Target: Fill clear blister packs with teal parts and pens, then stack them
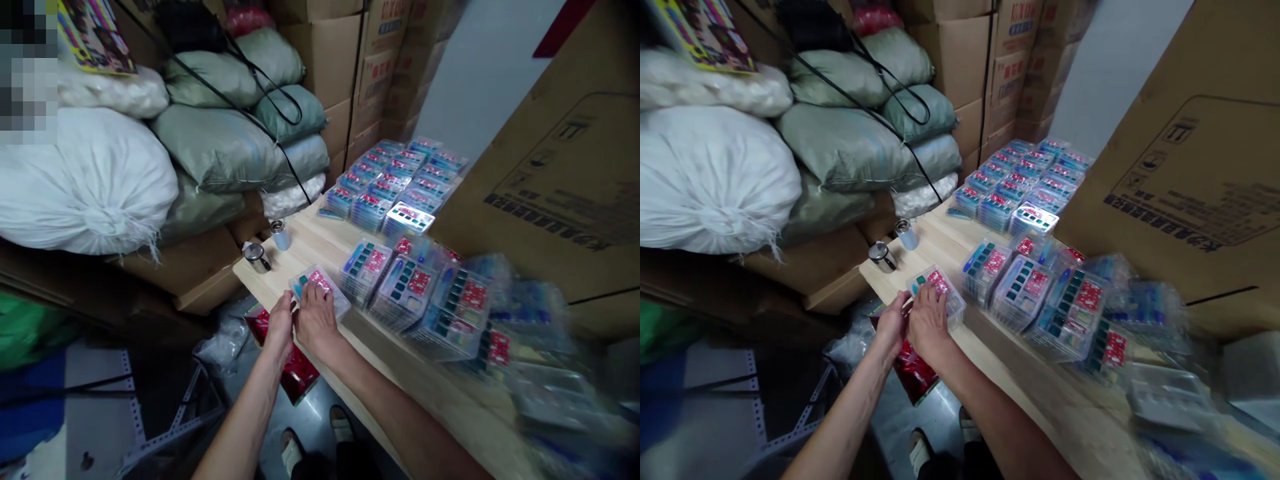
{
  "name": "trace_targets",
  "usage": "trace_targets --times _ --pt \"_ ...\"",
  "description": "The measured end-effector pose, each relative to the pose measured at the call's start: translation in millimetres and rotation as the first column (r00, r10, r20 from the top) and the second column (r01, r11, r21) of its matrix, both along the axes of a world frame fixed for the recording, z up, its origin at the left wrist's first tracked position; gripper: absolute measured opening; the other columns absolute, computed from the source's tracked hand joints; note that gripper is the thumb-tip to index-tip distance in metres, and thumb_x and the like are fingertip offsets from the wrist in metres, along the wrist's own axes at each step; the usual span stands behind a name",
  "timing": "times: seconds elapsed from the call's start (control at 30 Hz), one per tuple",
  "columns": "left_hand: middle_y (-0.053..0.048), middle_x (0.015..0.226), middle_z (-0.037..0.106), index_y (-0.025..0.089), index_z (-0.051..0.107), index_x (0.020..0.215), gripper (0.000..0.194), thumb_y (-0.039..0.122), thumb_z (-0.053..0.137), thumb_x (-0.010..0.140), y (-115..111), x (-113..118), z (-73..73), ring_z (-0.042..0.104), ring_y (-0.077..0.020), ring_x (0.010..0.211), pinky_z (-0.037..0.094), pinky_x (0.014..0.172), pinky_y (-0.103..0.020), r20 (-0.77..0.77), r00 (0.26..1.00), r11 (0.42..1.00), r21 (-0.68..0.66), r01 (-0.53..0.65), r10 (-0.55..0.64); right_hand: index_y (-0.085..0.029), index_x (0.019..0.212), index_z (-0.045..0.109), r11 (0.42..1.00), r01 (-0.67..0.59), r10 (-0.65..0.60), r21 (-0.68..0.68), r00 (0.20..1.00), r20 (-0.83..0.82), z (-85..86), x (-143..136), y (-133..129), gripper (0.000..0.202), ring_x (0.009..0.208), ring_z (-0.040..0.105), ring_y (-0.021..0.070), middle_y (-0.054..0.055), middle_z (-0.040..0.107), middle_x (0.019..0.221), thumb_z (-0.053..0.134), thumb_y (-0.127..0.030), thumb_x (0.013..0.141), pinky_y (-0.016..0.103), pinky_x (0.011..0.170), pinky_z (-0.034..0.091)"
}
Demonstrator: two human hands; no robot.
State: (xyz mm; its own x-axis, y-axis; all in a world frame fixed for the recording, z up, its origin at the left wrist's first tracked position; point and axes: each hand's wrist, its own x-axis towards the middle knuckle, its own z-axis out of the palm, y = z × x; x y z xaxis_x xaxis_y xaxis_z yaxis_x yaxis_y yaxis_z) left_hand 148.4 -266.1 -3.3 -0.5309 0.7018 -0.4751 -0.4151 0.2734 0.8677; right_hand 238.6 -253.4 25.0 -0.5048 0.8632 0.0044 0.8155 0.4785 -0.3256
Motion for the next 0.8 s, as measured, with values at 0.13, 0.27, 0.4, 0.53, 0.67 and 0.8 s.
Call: trace_targets --times 0.13,0.27,0.4,0.53,0.67,0.8 --pt "-0.015 0.131 0.063 0.015 0.061 0.123 0.041 0.027 0.066 0.084 -1 -2 -10.2 0.060 -0.0255 0.120 0.043 0.106 -0.038 -0.161 0.982 0.994 -0.059 0.094 -0.102 -0.004 0.147 0.037 0.994 0.111 -0.111 -0.009 0.993 -0.041 1.0 20 2 0.065 0.132 0.037 0.0379 0.025 0.037 0.151 0.047 -0.033 0.091 0.052 0.104 0.030" --pt "-0.019 0.145 0.049 0.014 0.047 0.141 0.061 0.035 0.064 0.086 3 0 -15.1 0.056 -0.0301 0.125 0.044 0.104 -0.041 -0.501 0.845 0.982 -0.101 0.159 -0.189 -0.010 0.149 0.035 0.970 0.198 -0.199 -0.142 0.980 0.007 -1.2 40 20 0.058 0.130 0.042 0.0349 0.022 0.041 0.147 0.039 -0.033 0.095 0.048 0.099 0.036" --pt "-0.022 0.150 0.041 0.012 0.036 0.148 0.069 0.031 0.061 0.086 15 -3 -22.8 0.054 -0.0313 0.127 0.043 0.105 -0.043 -0.675 0.698 0.971 -0.146 0.191 -0.239 -0.014 0.150 0.032 0.976 0.136 -0.142 -0.171 0.990 -0.021 -8.8 42 34 0.057 0.124 0.049 0.0299 0.019 0.047 0.142 0.038 -0.028 0.095 0.042 0.096 0.040" --pt "-0.018 0.142 0.050 0.016 0.045 0.141 0.066 0.029 0.068 0.080 23 -12 -31.3 0.059 -0.0288 0.118 0.045 0.101 -0.040 -0.645 0.701 0.953 -0.198 0.230 -0.303 -0.010 0.149 0.033 0.979 0.046 -0.063 -0.200 0.994 -0.084 -14.5 45 41 0.060 0.122 0.051 0.0295 0.020 0.049 0.141 0.040 -0.022 0.091 0.044 0.098 0.040" --pt "-0.016 0.134 0.055 0.018 0.049 0.132 0.067 0.036 0.075 0.073 33 -31 -31.6 0.063 -0.0256 0.103 0.050 0.087 -0.037 -0.591 0.740 0.947 -0.218 0.237 -0.321 -0.011 0.149 0.033 0.973 0.100 -0.154 -0.207 0.952 -0.264 -26.1 72 33 0.062 0.134 0.041 0.0312 0.019 0.039 0.151 0.043 -0.024 0.090 0.048 0.104 0.037" --pt "-0.013 0.127 0.061 0.018 0.059 0.116 0.049 0.052 0.063 0.080 60 -57 -37.9 0.060 -0.0251 0.108 0.048 0.089 -0.037 -0.496 0.838 0.970 -0.189 0.150 -0.226 -0.017 0.132 0.052 0.898 0.289 -0.433 -0.332 0.718 -0.546 -60.2 105 -7 0.047 0.121 0.053 0.0269 0.015 0.059 0.131 0.042 -0.034 0.089 0.045 0.102 0.040"
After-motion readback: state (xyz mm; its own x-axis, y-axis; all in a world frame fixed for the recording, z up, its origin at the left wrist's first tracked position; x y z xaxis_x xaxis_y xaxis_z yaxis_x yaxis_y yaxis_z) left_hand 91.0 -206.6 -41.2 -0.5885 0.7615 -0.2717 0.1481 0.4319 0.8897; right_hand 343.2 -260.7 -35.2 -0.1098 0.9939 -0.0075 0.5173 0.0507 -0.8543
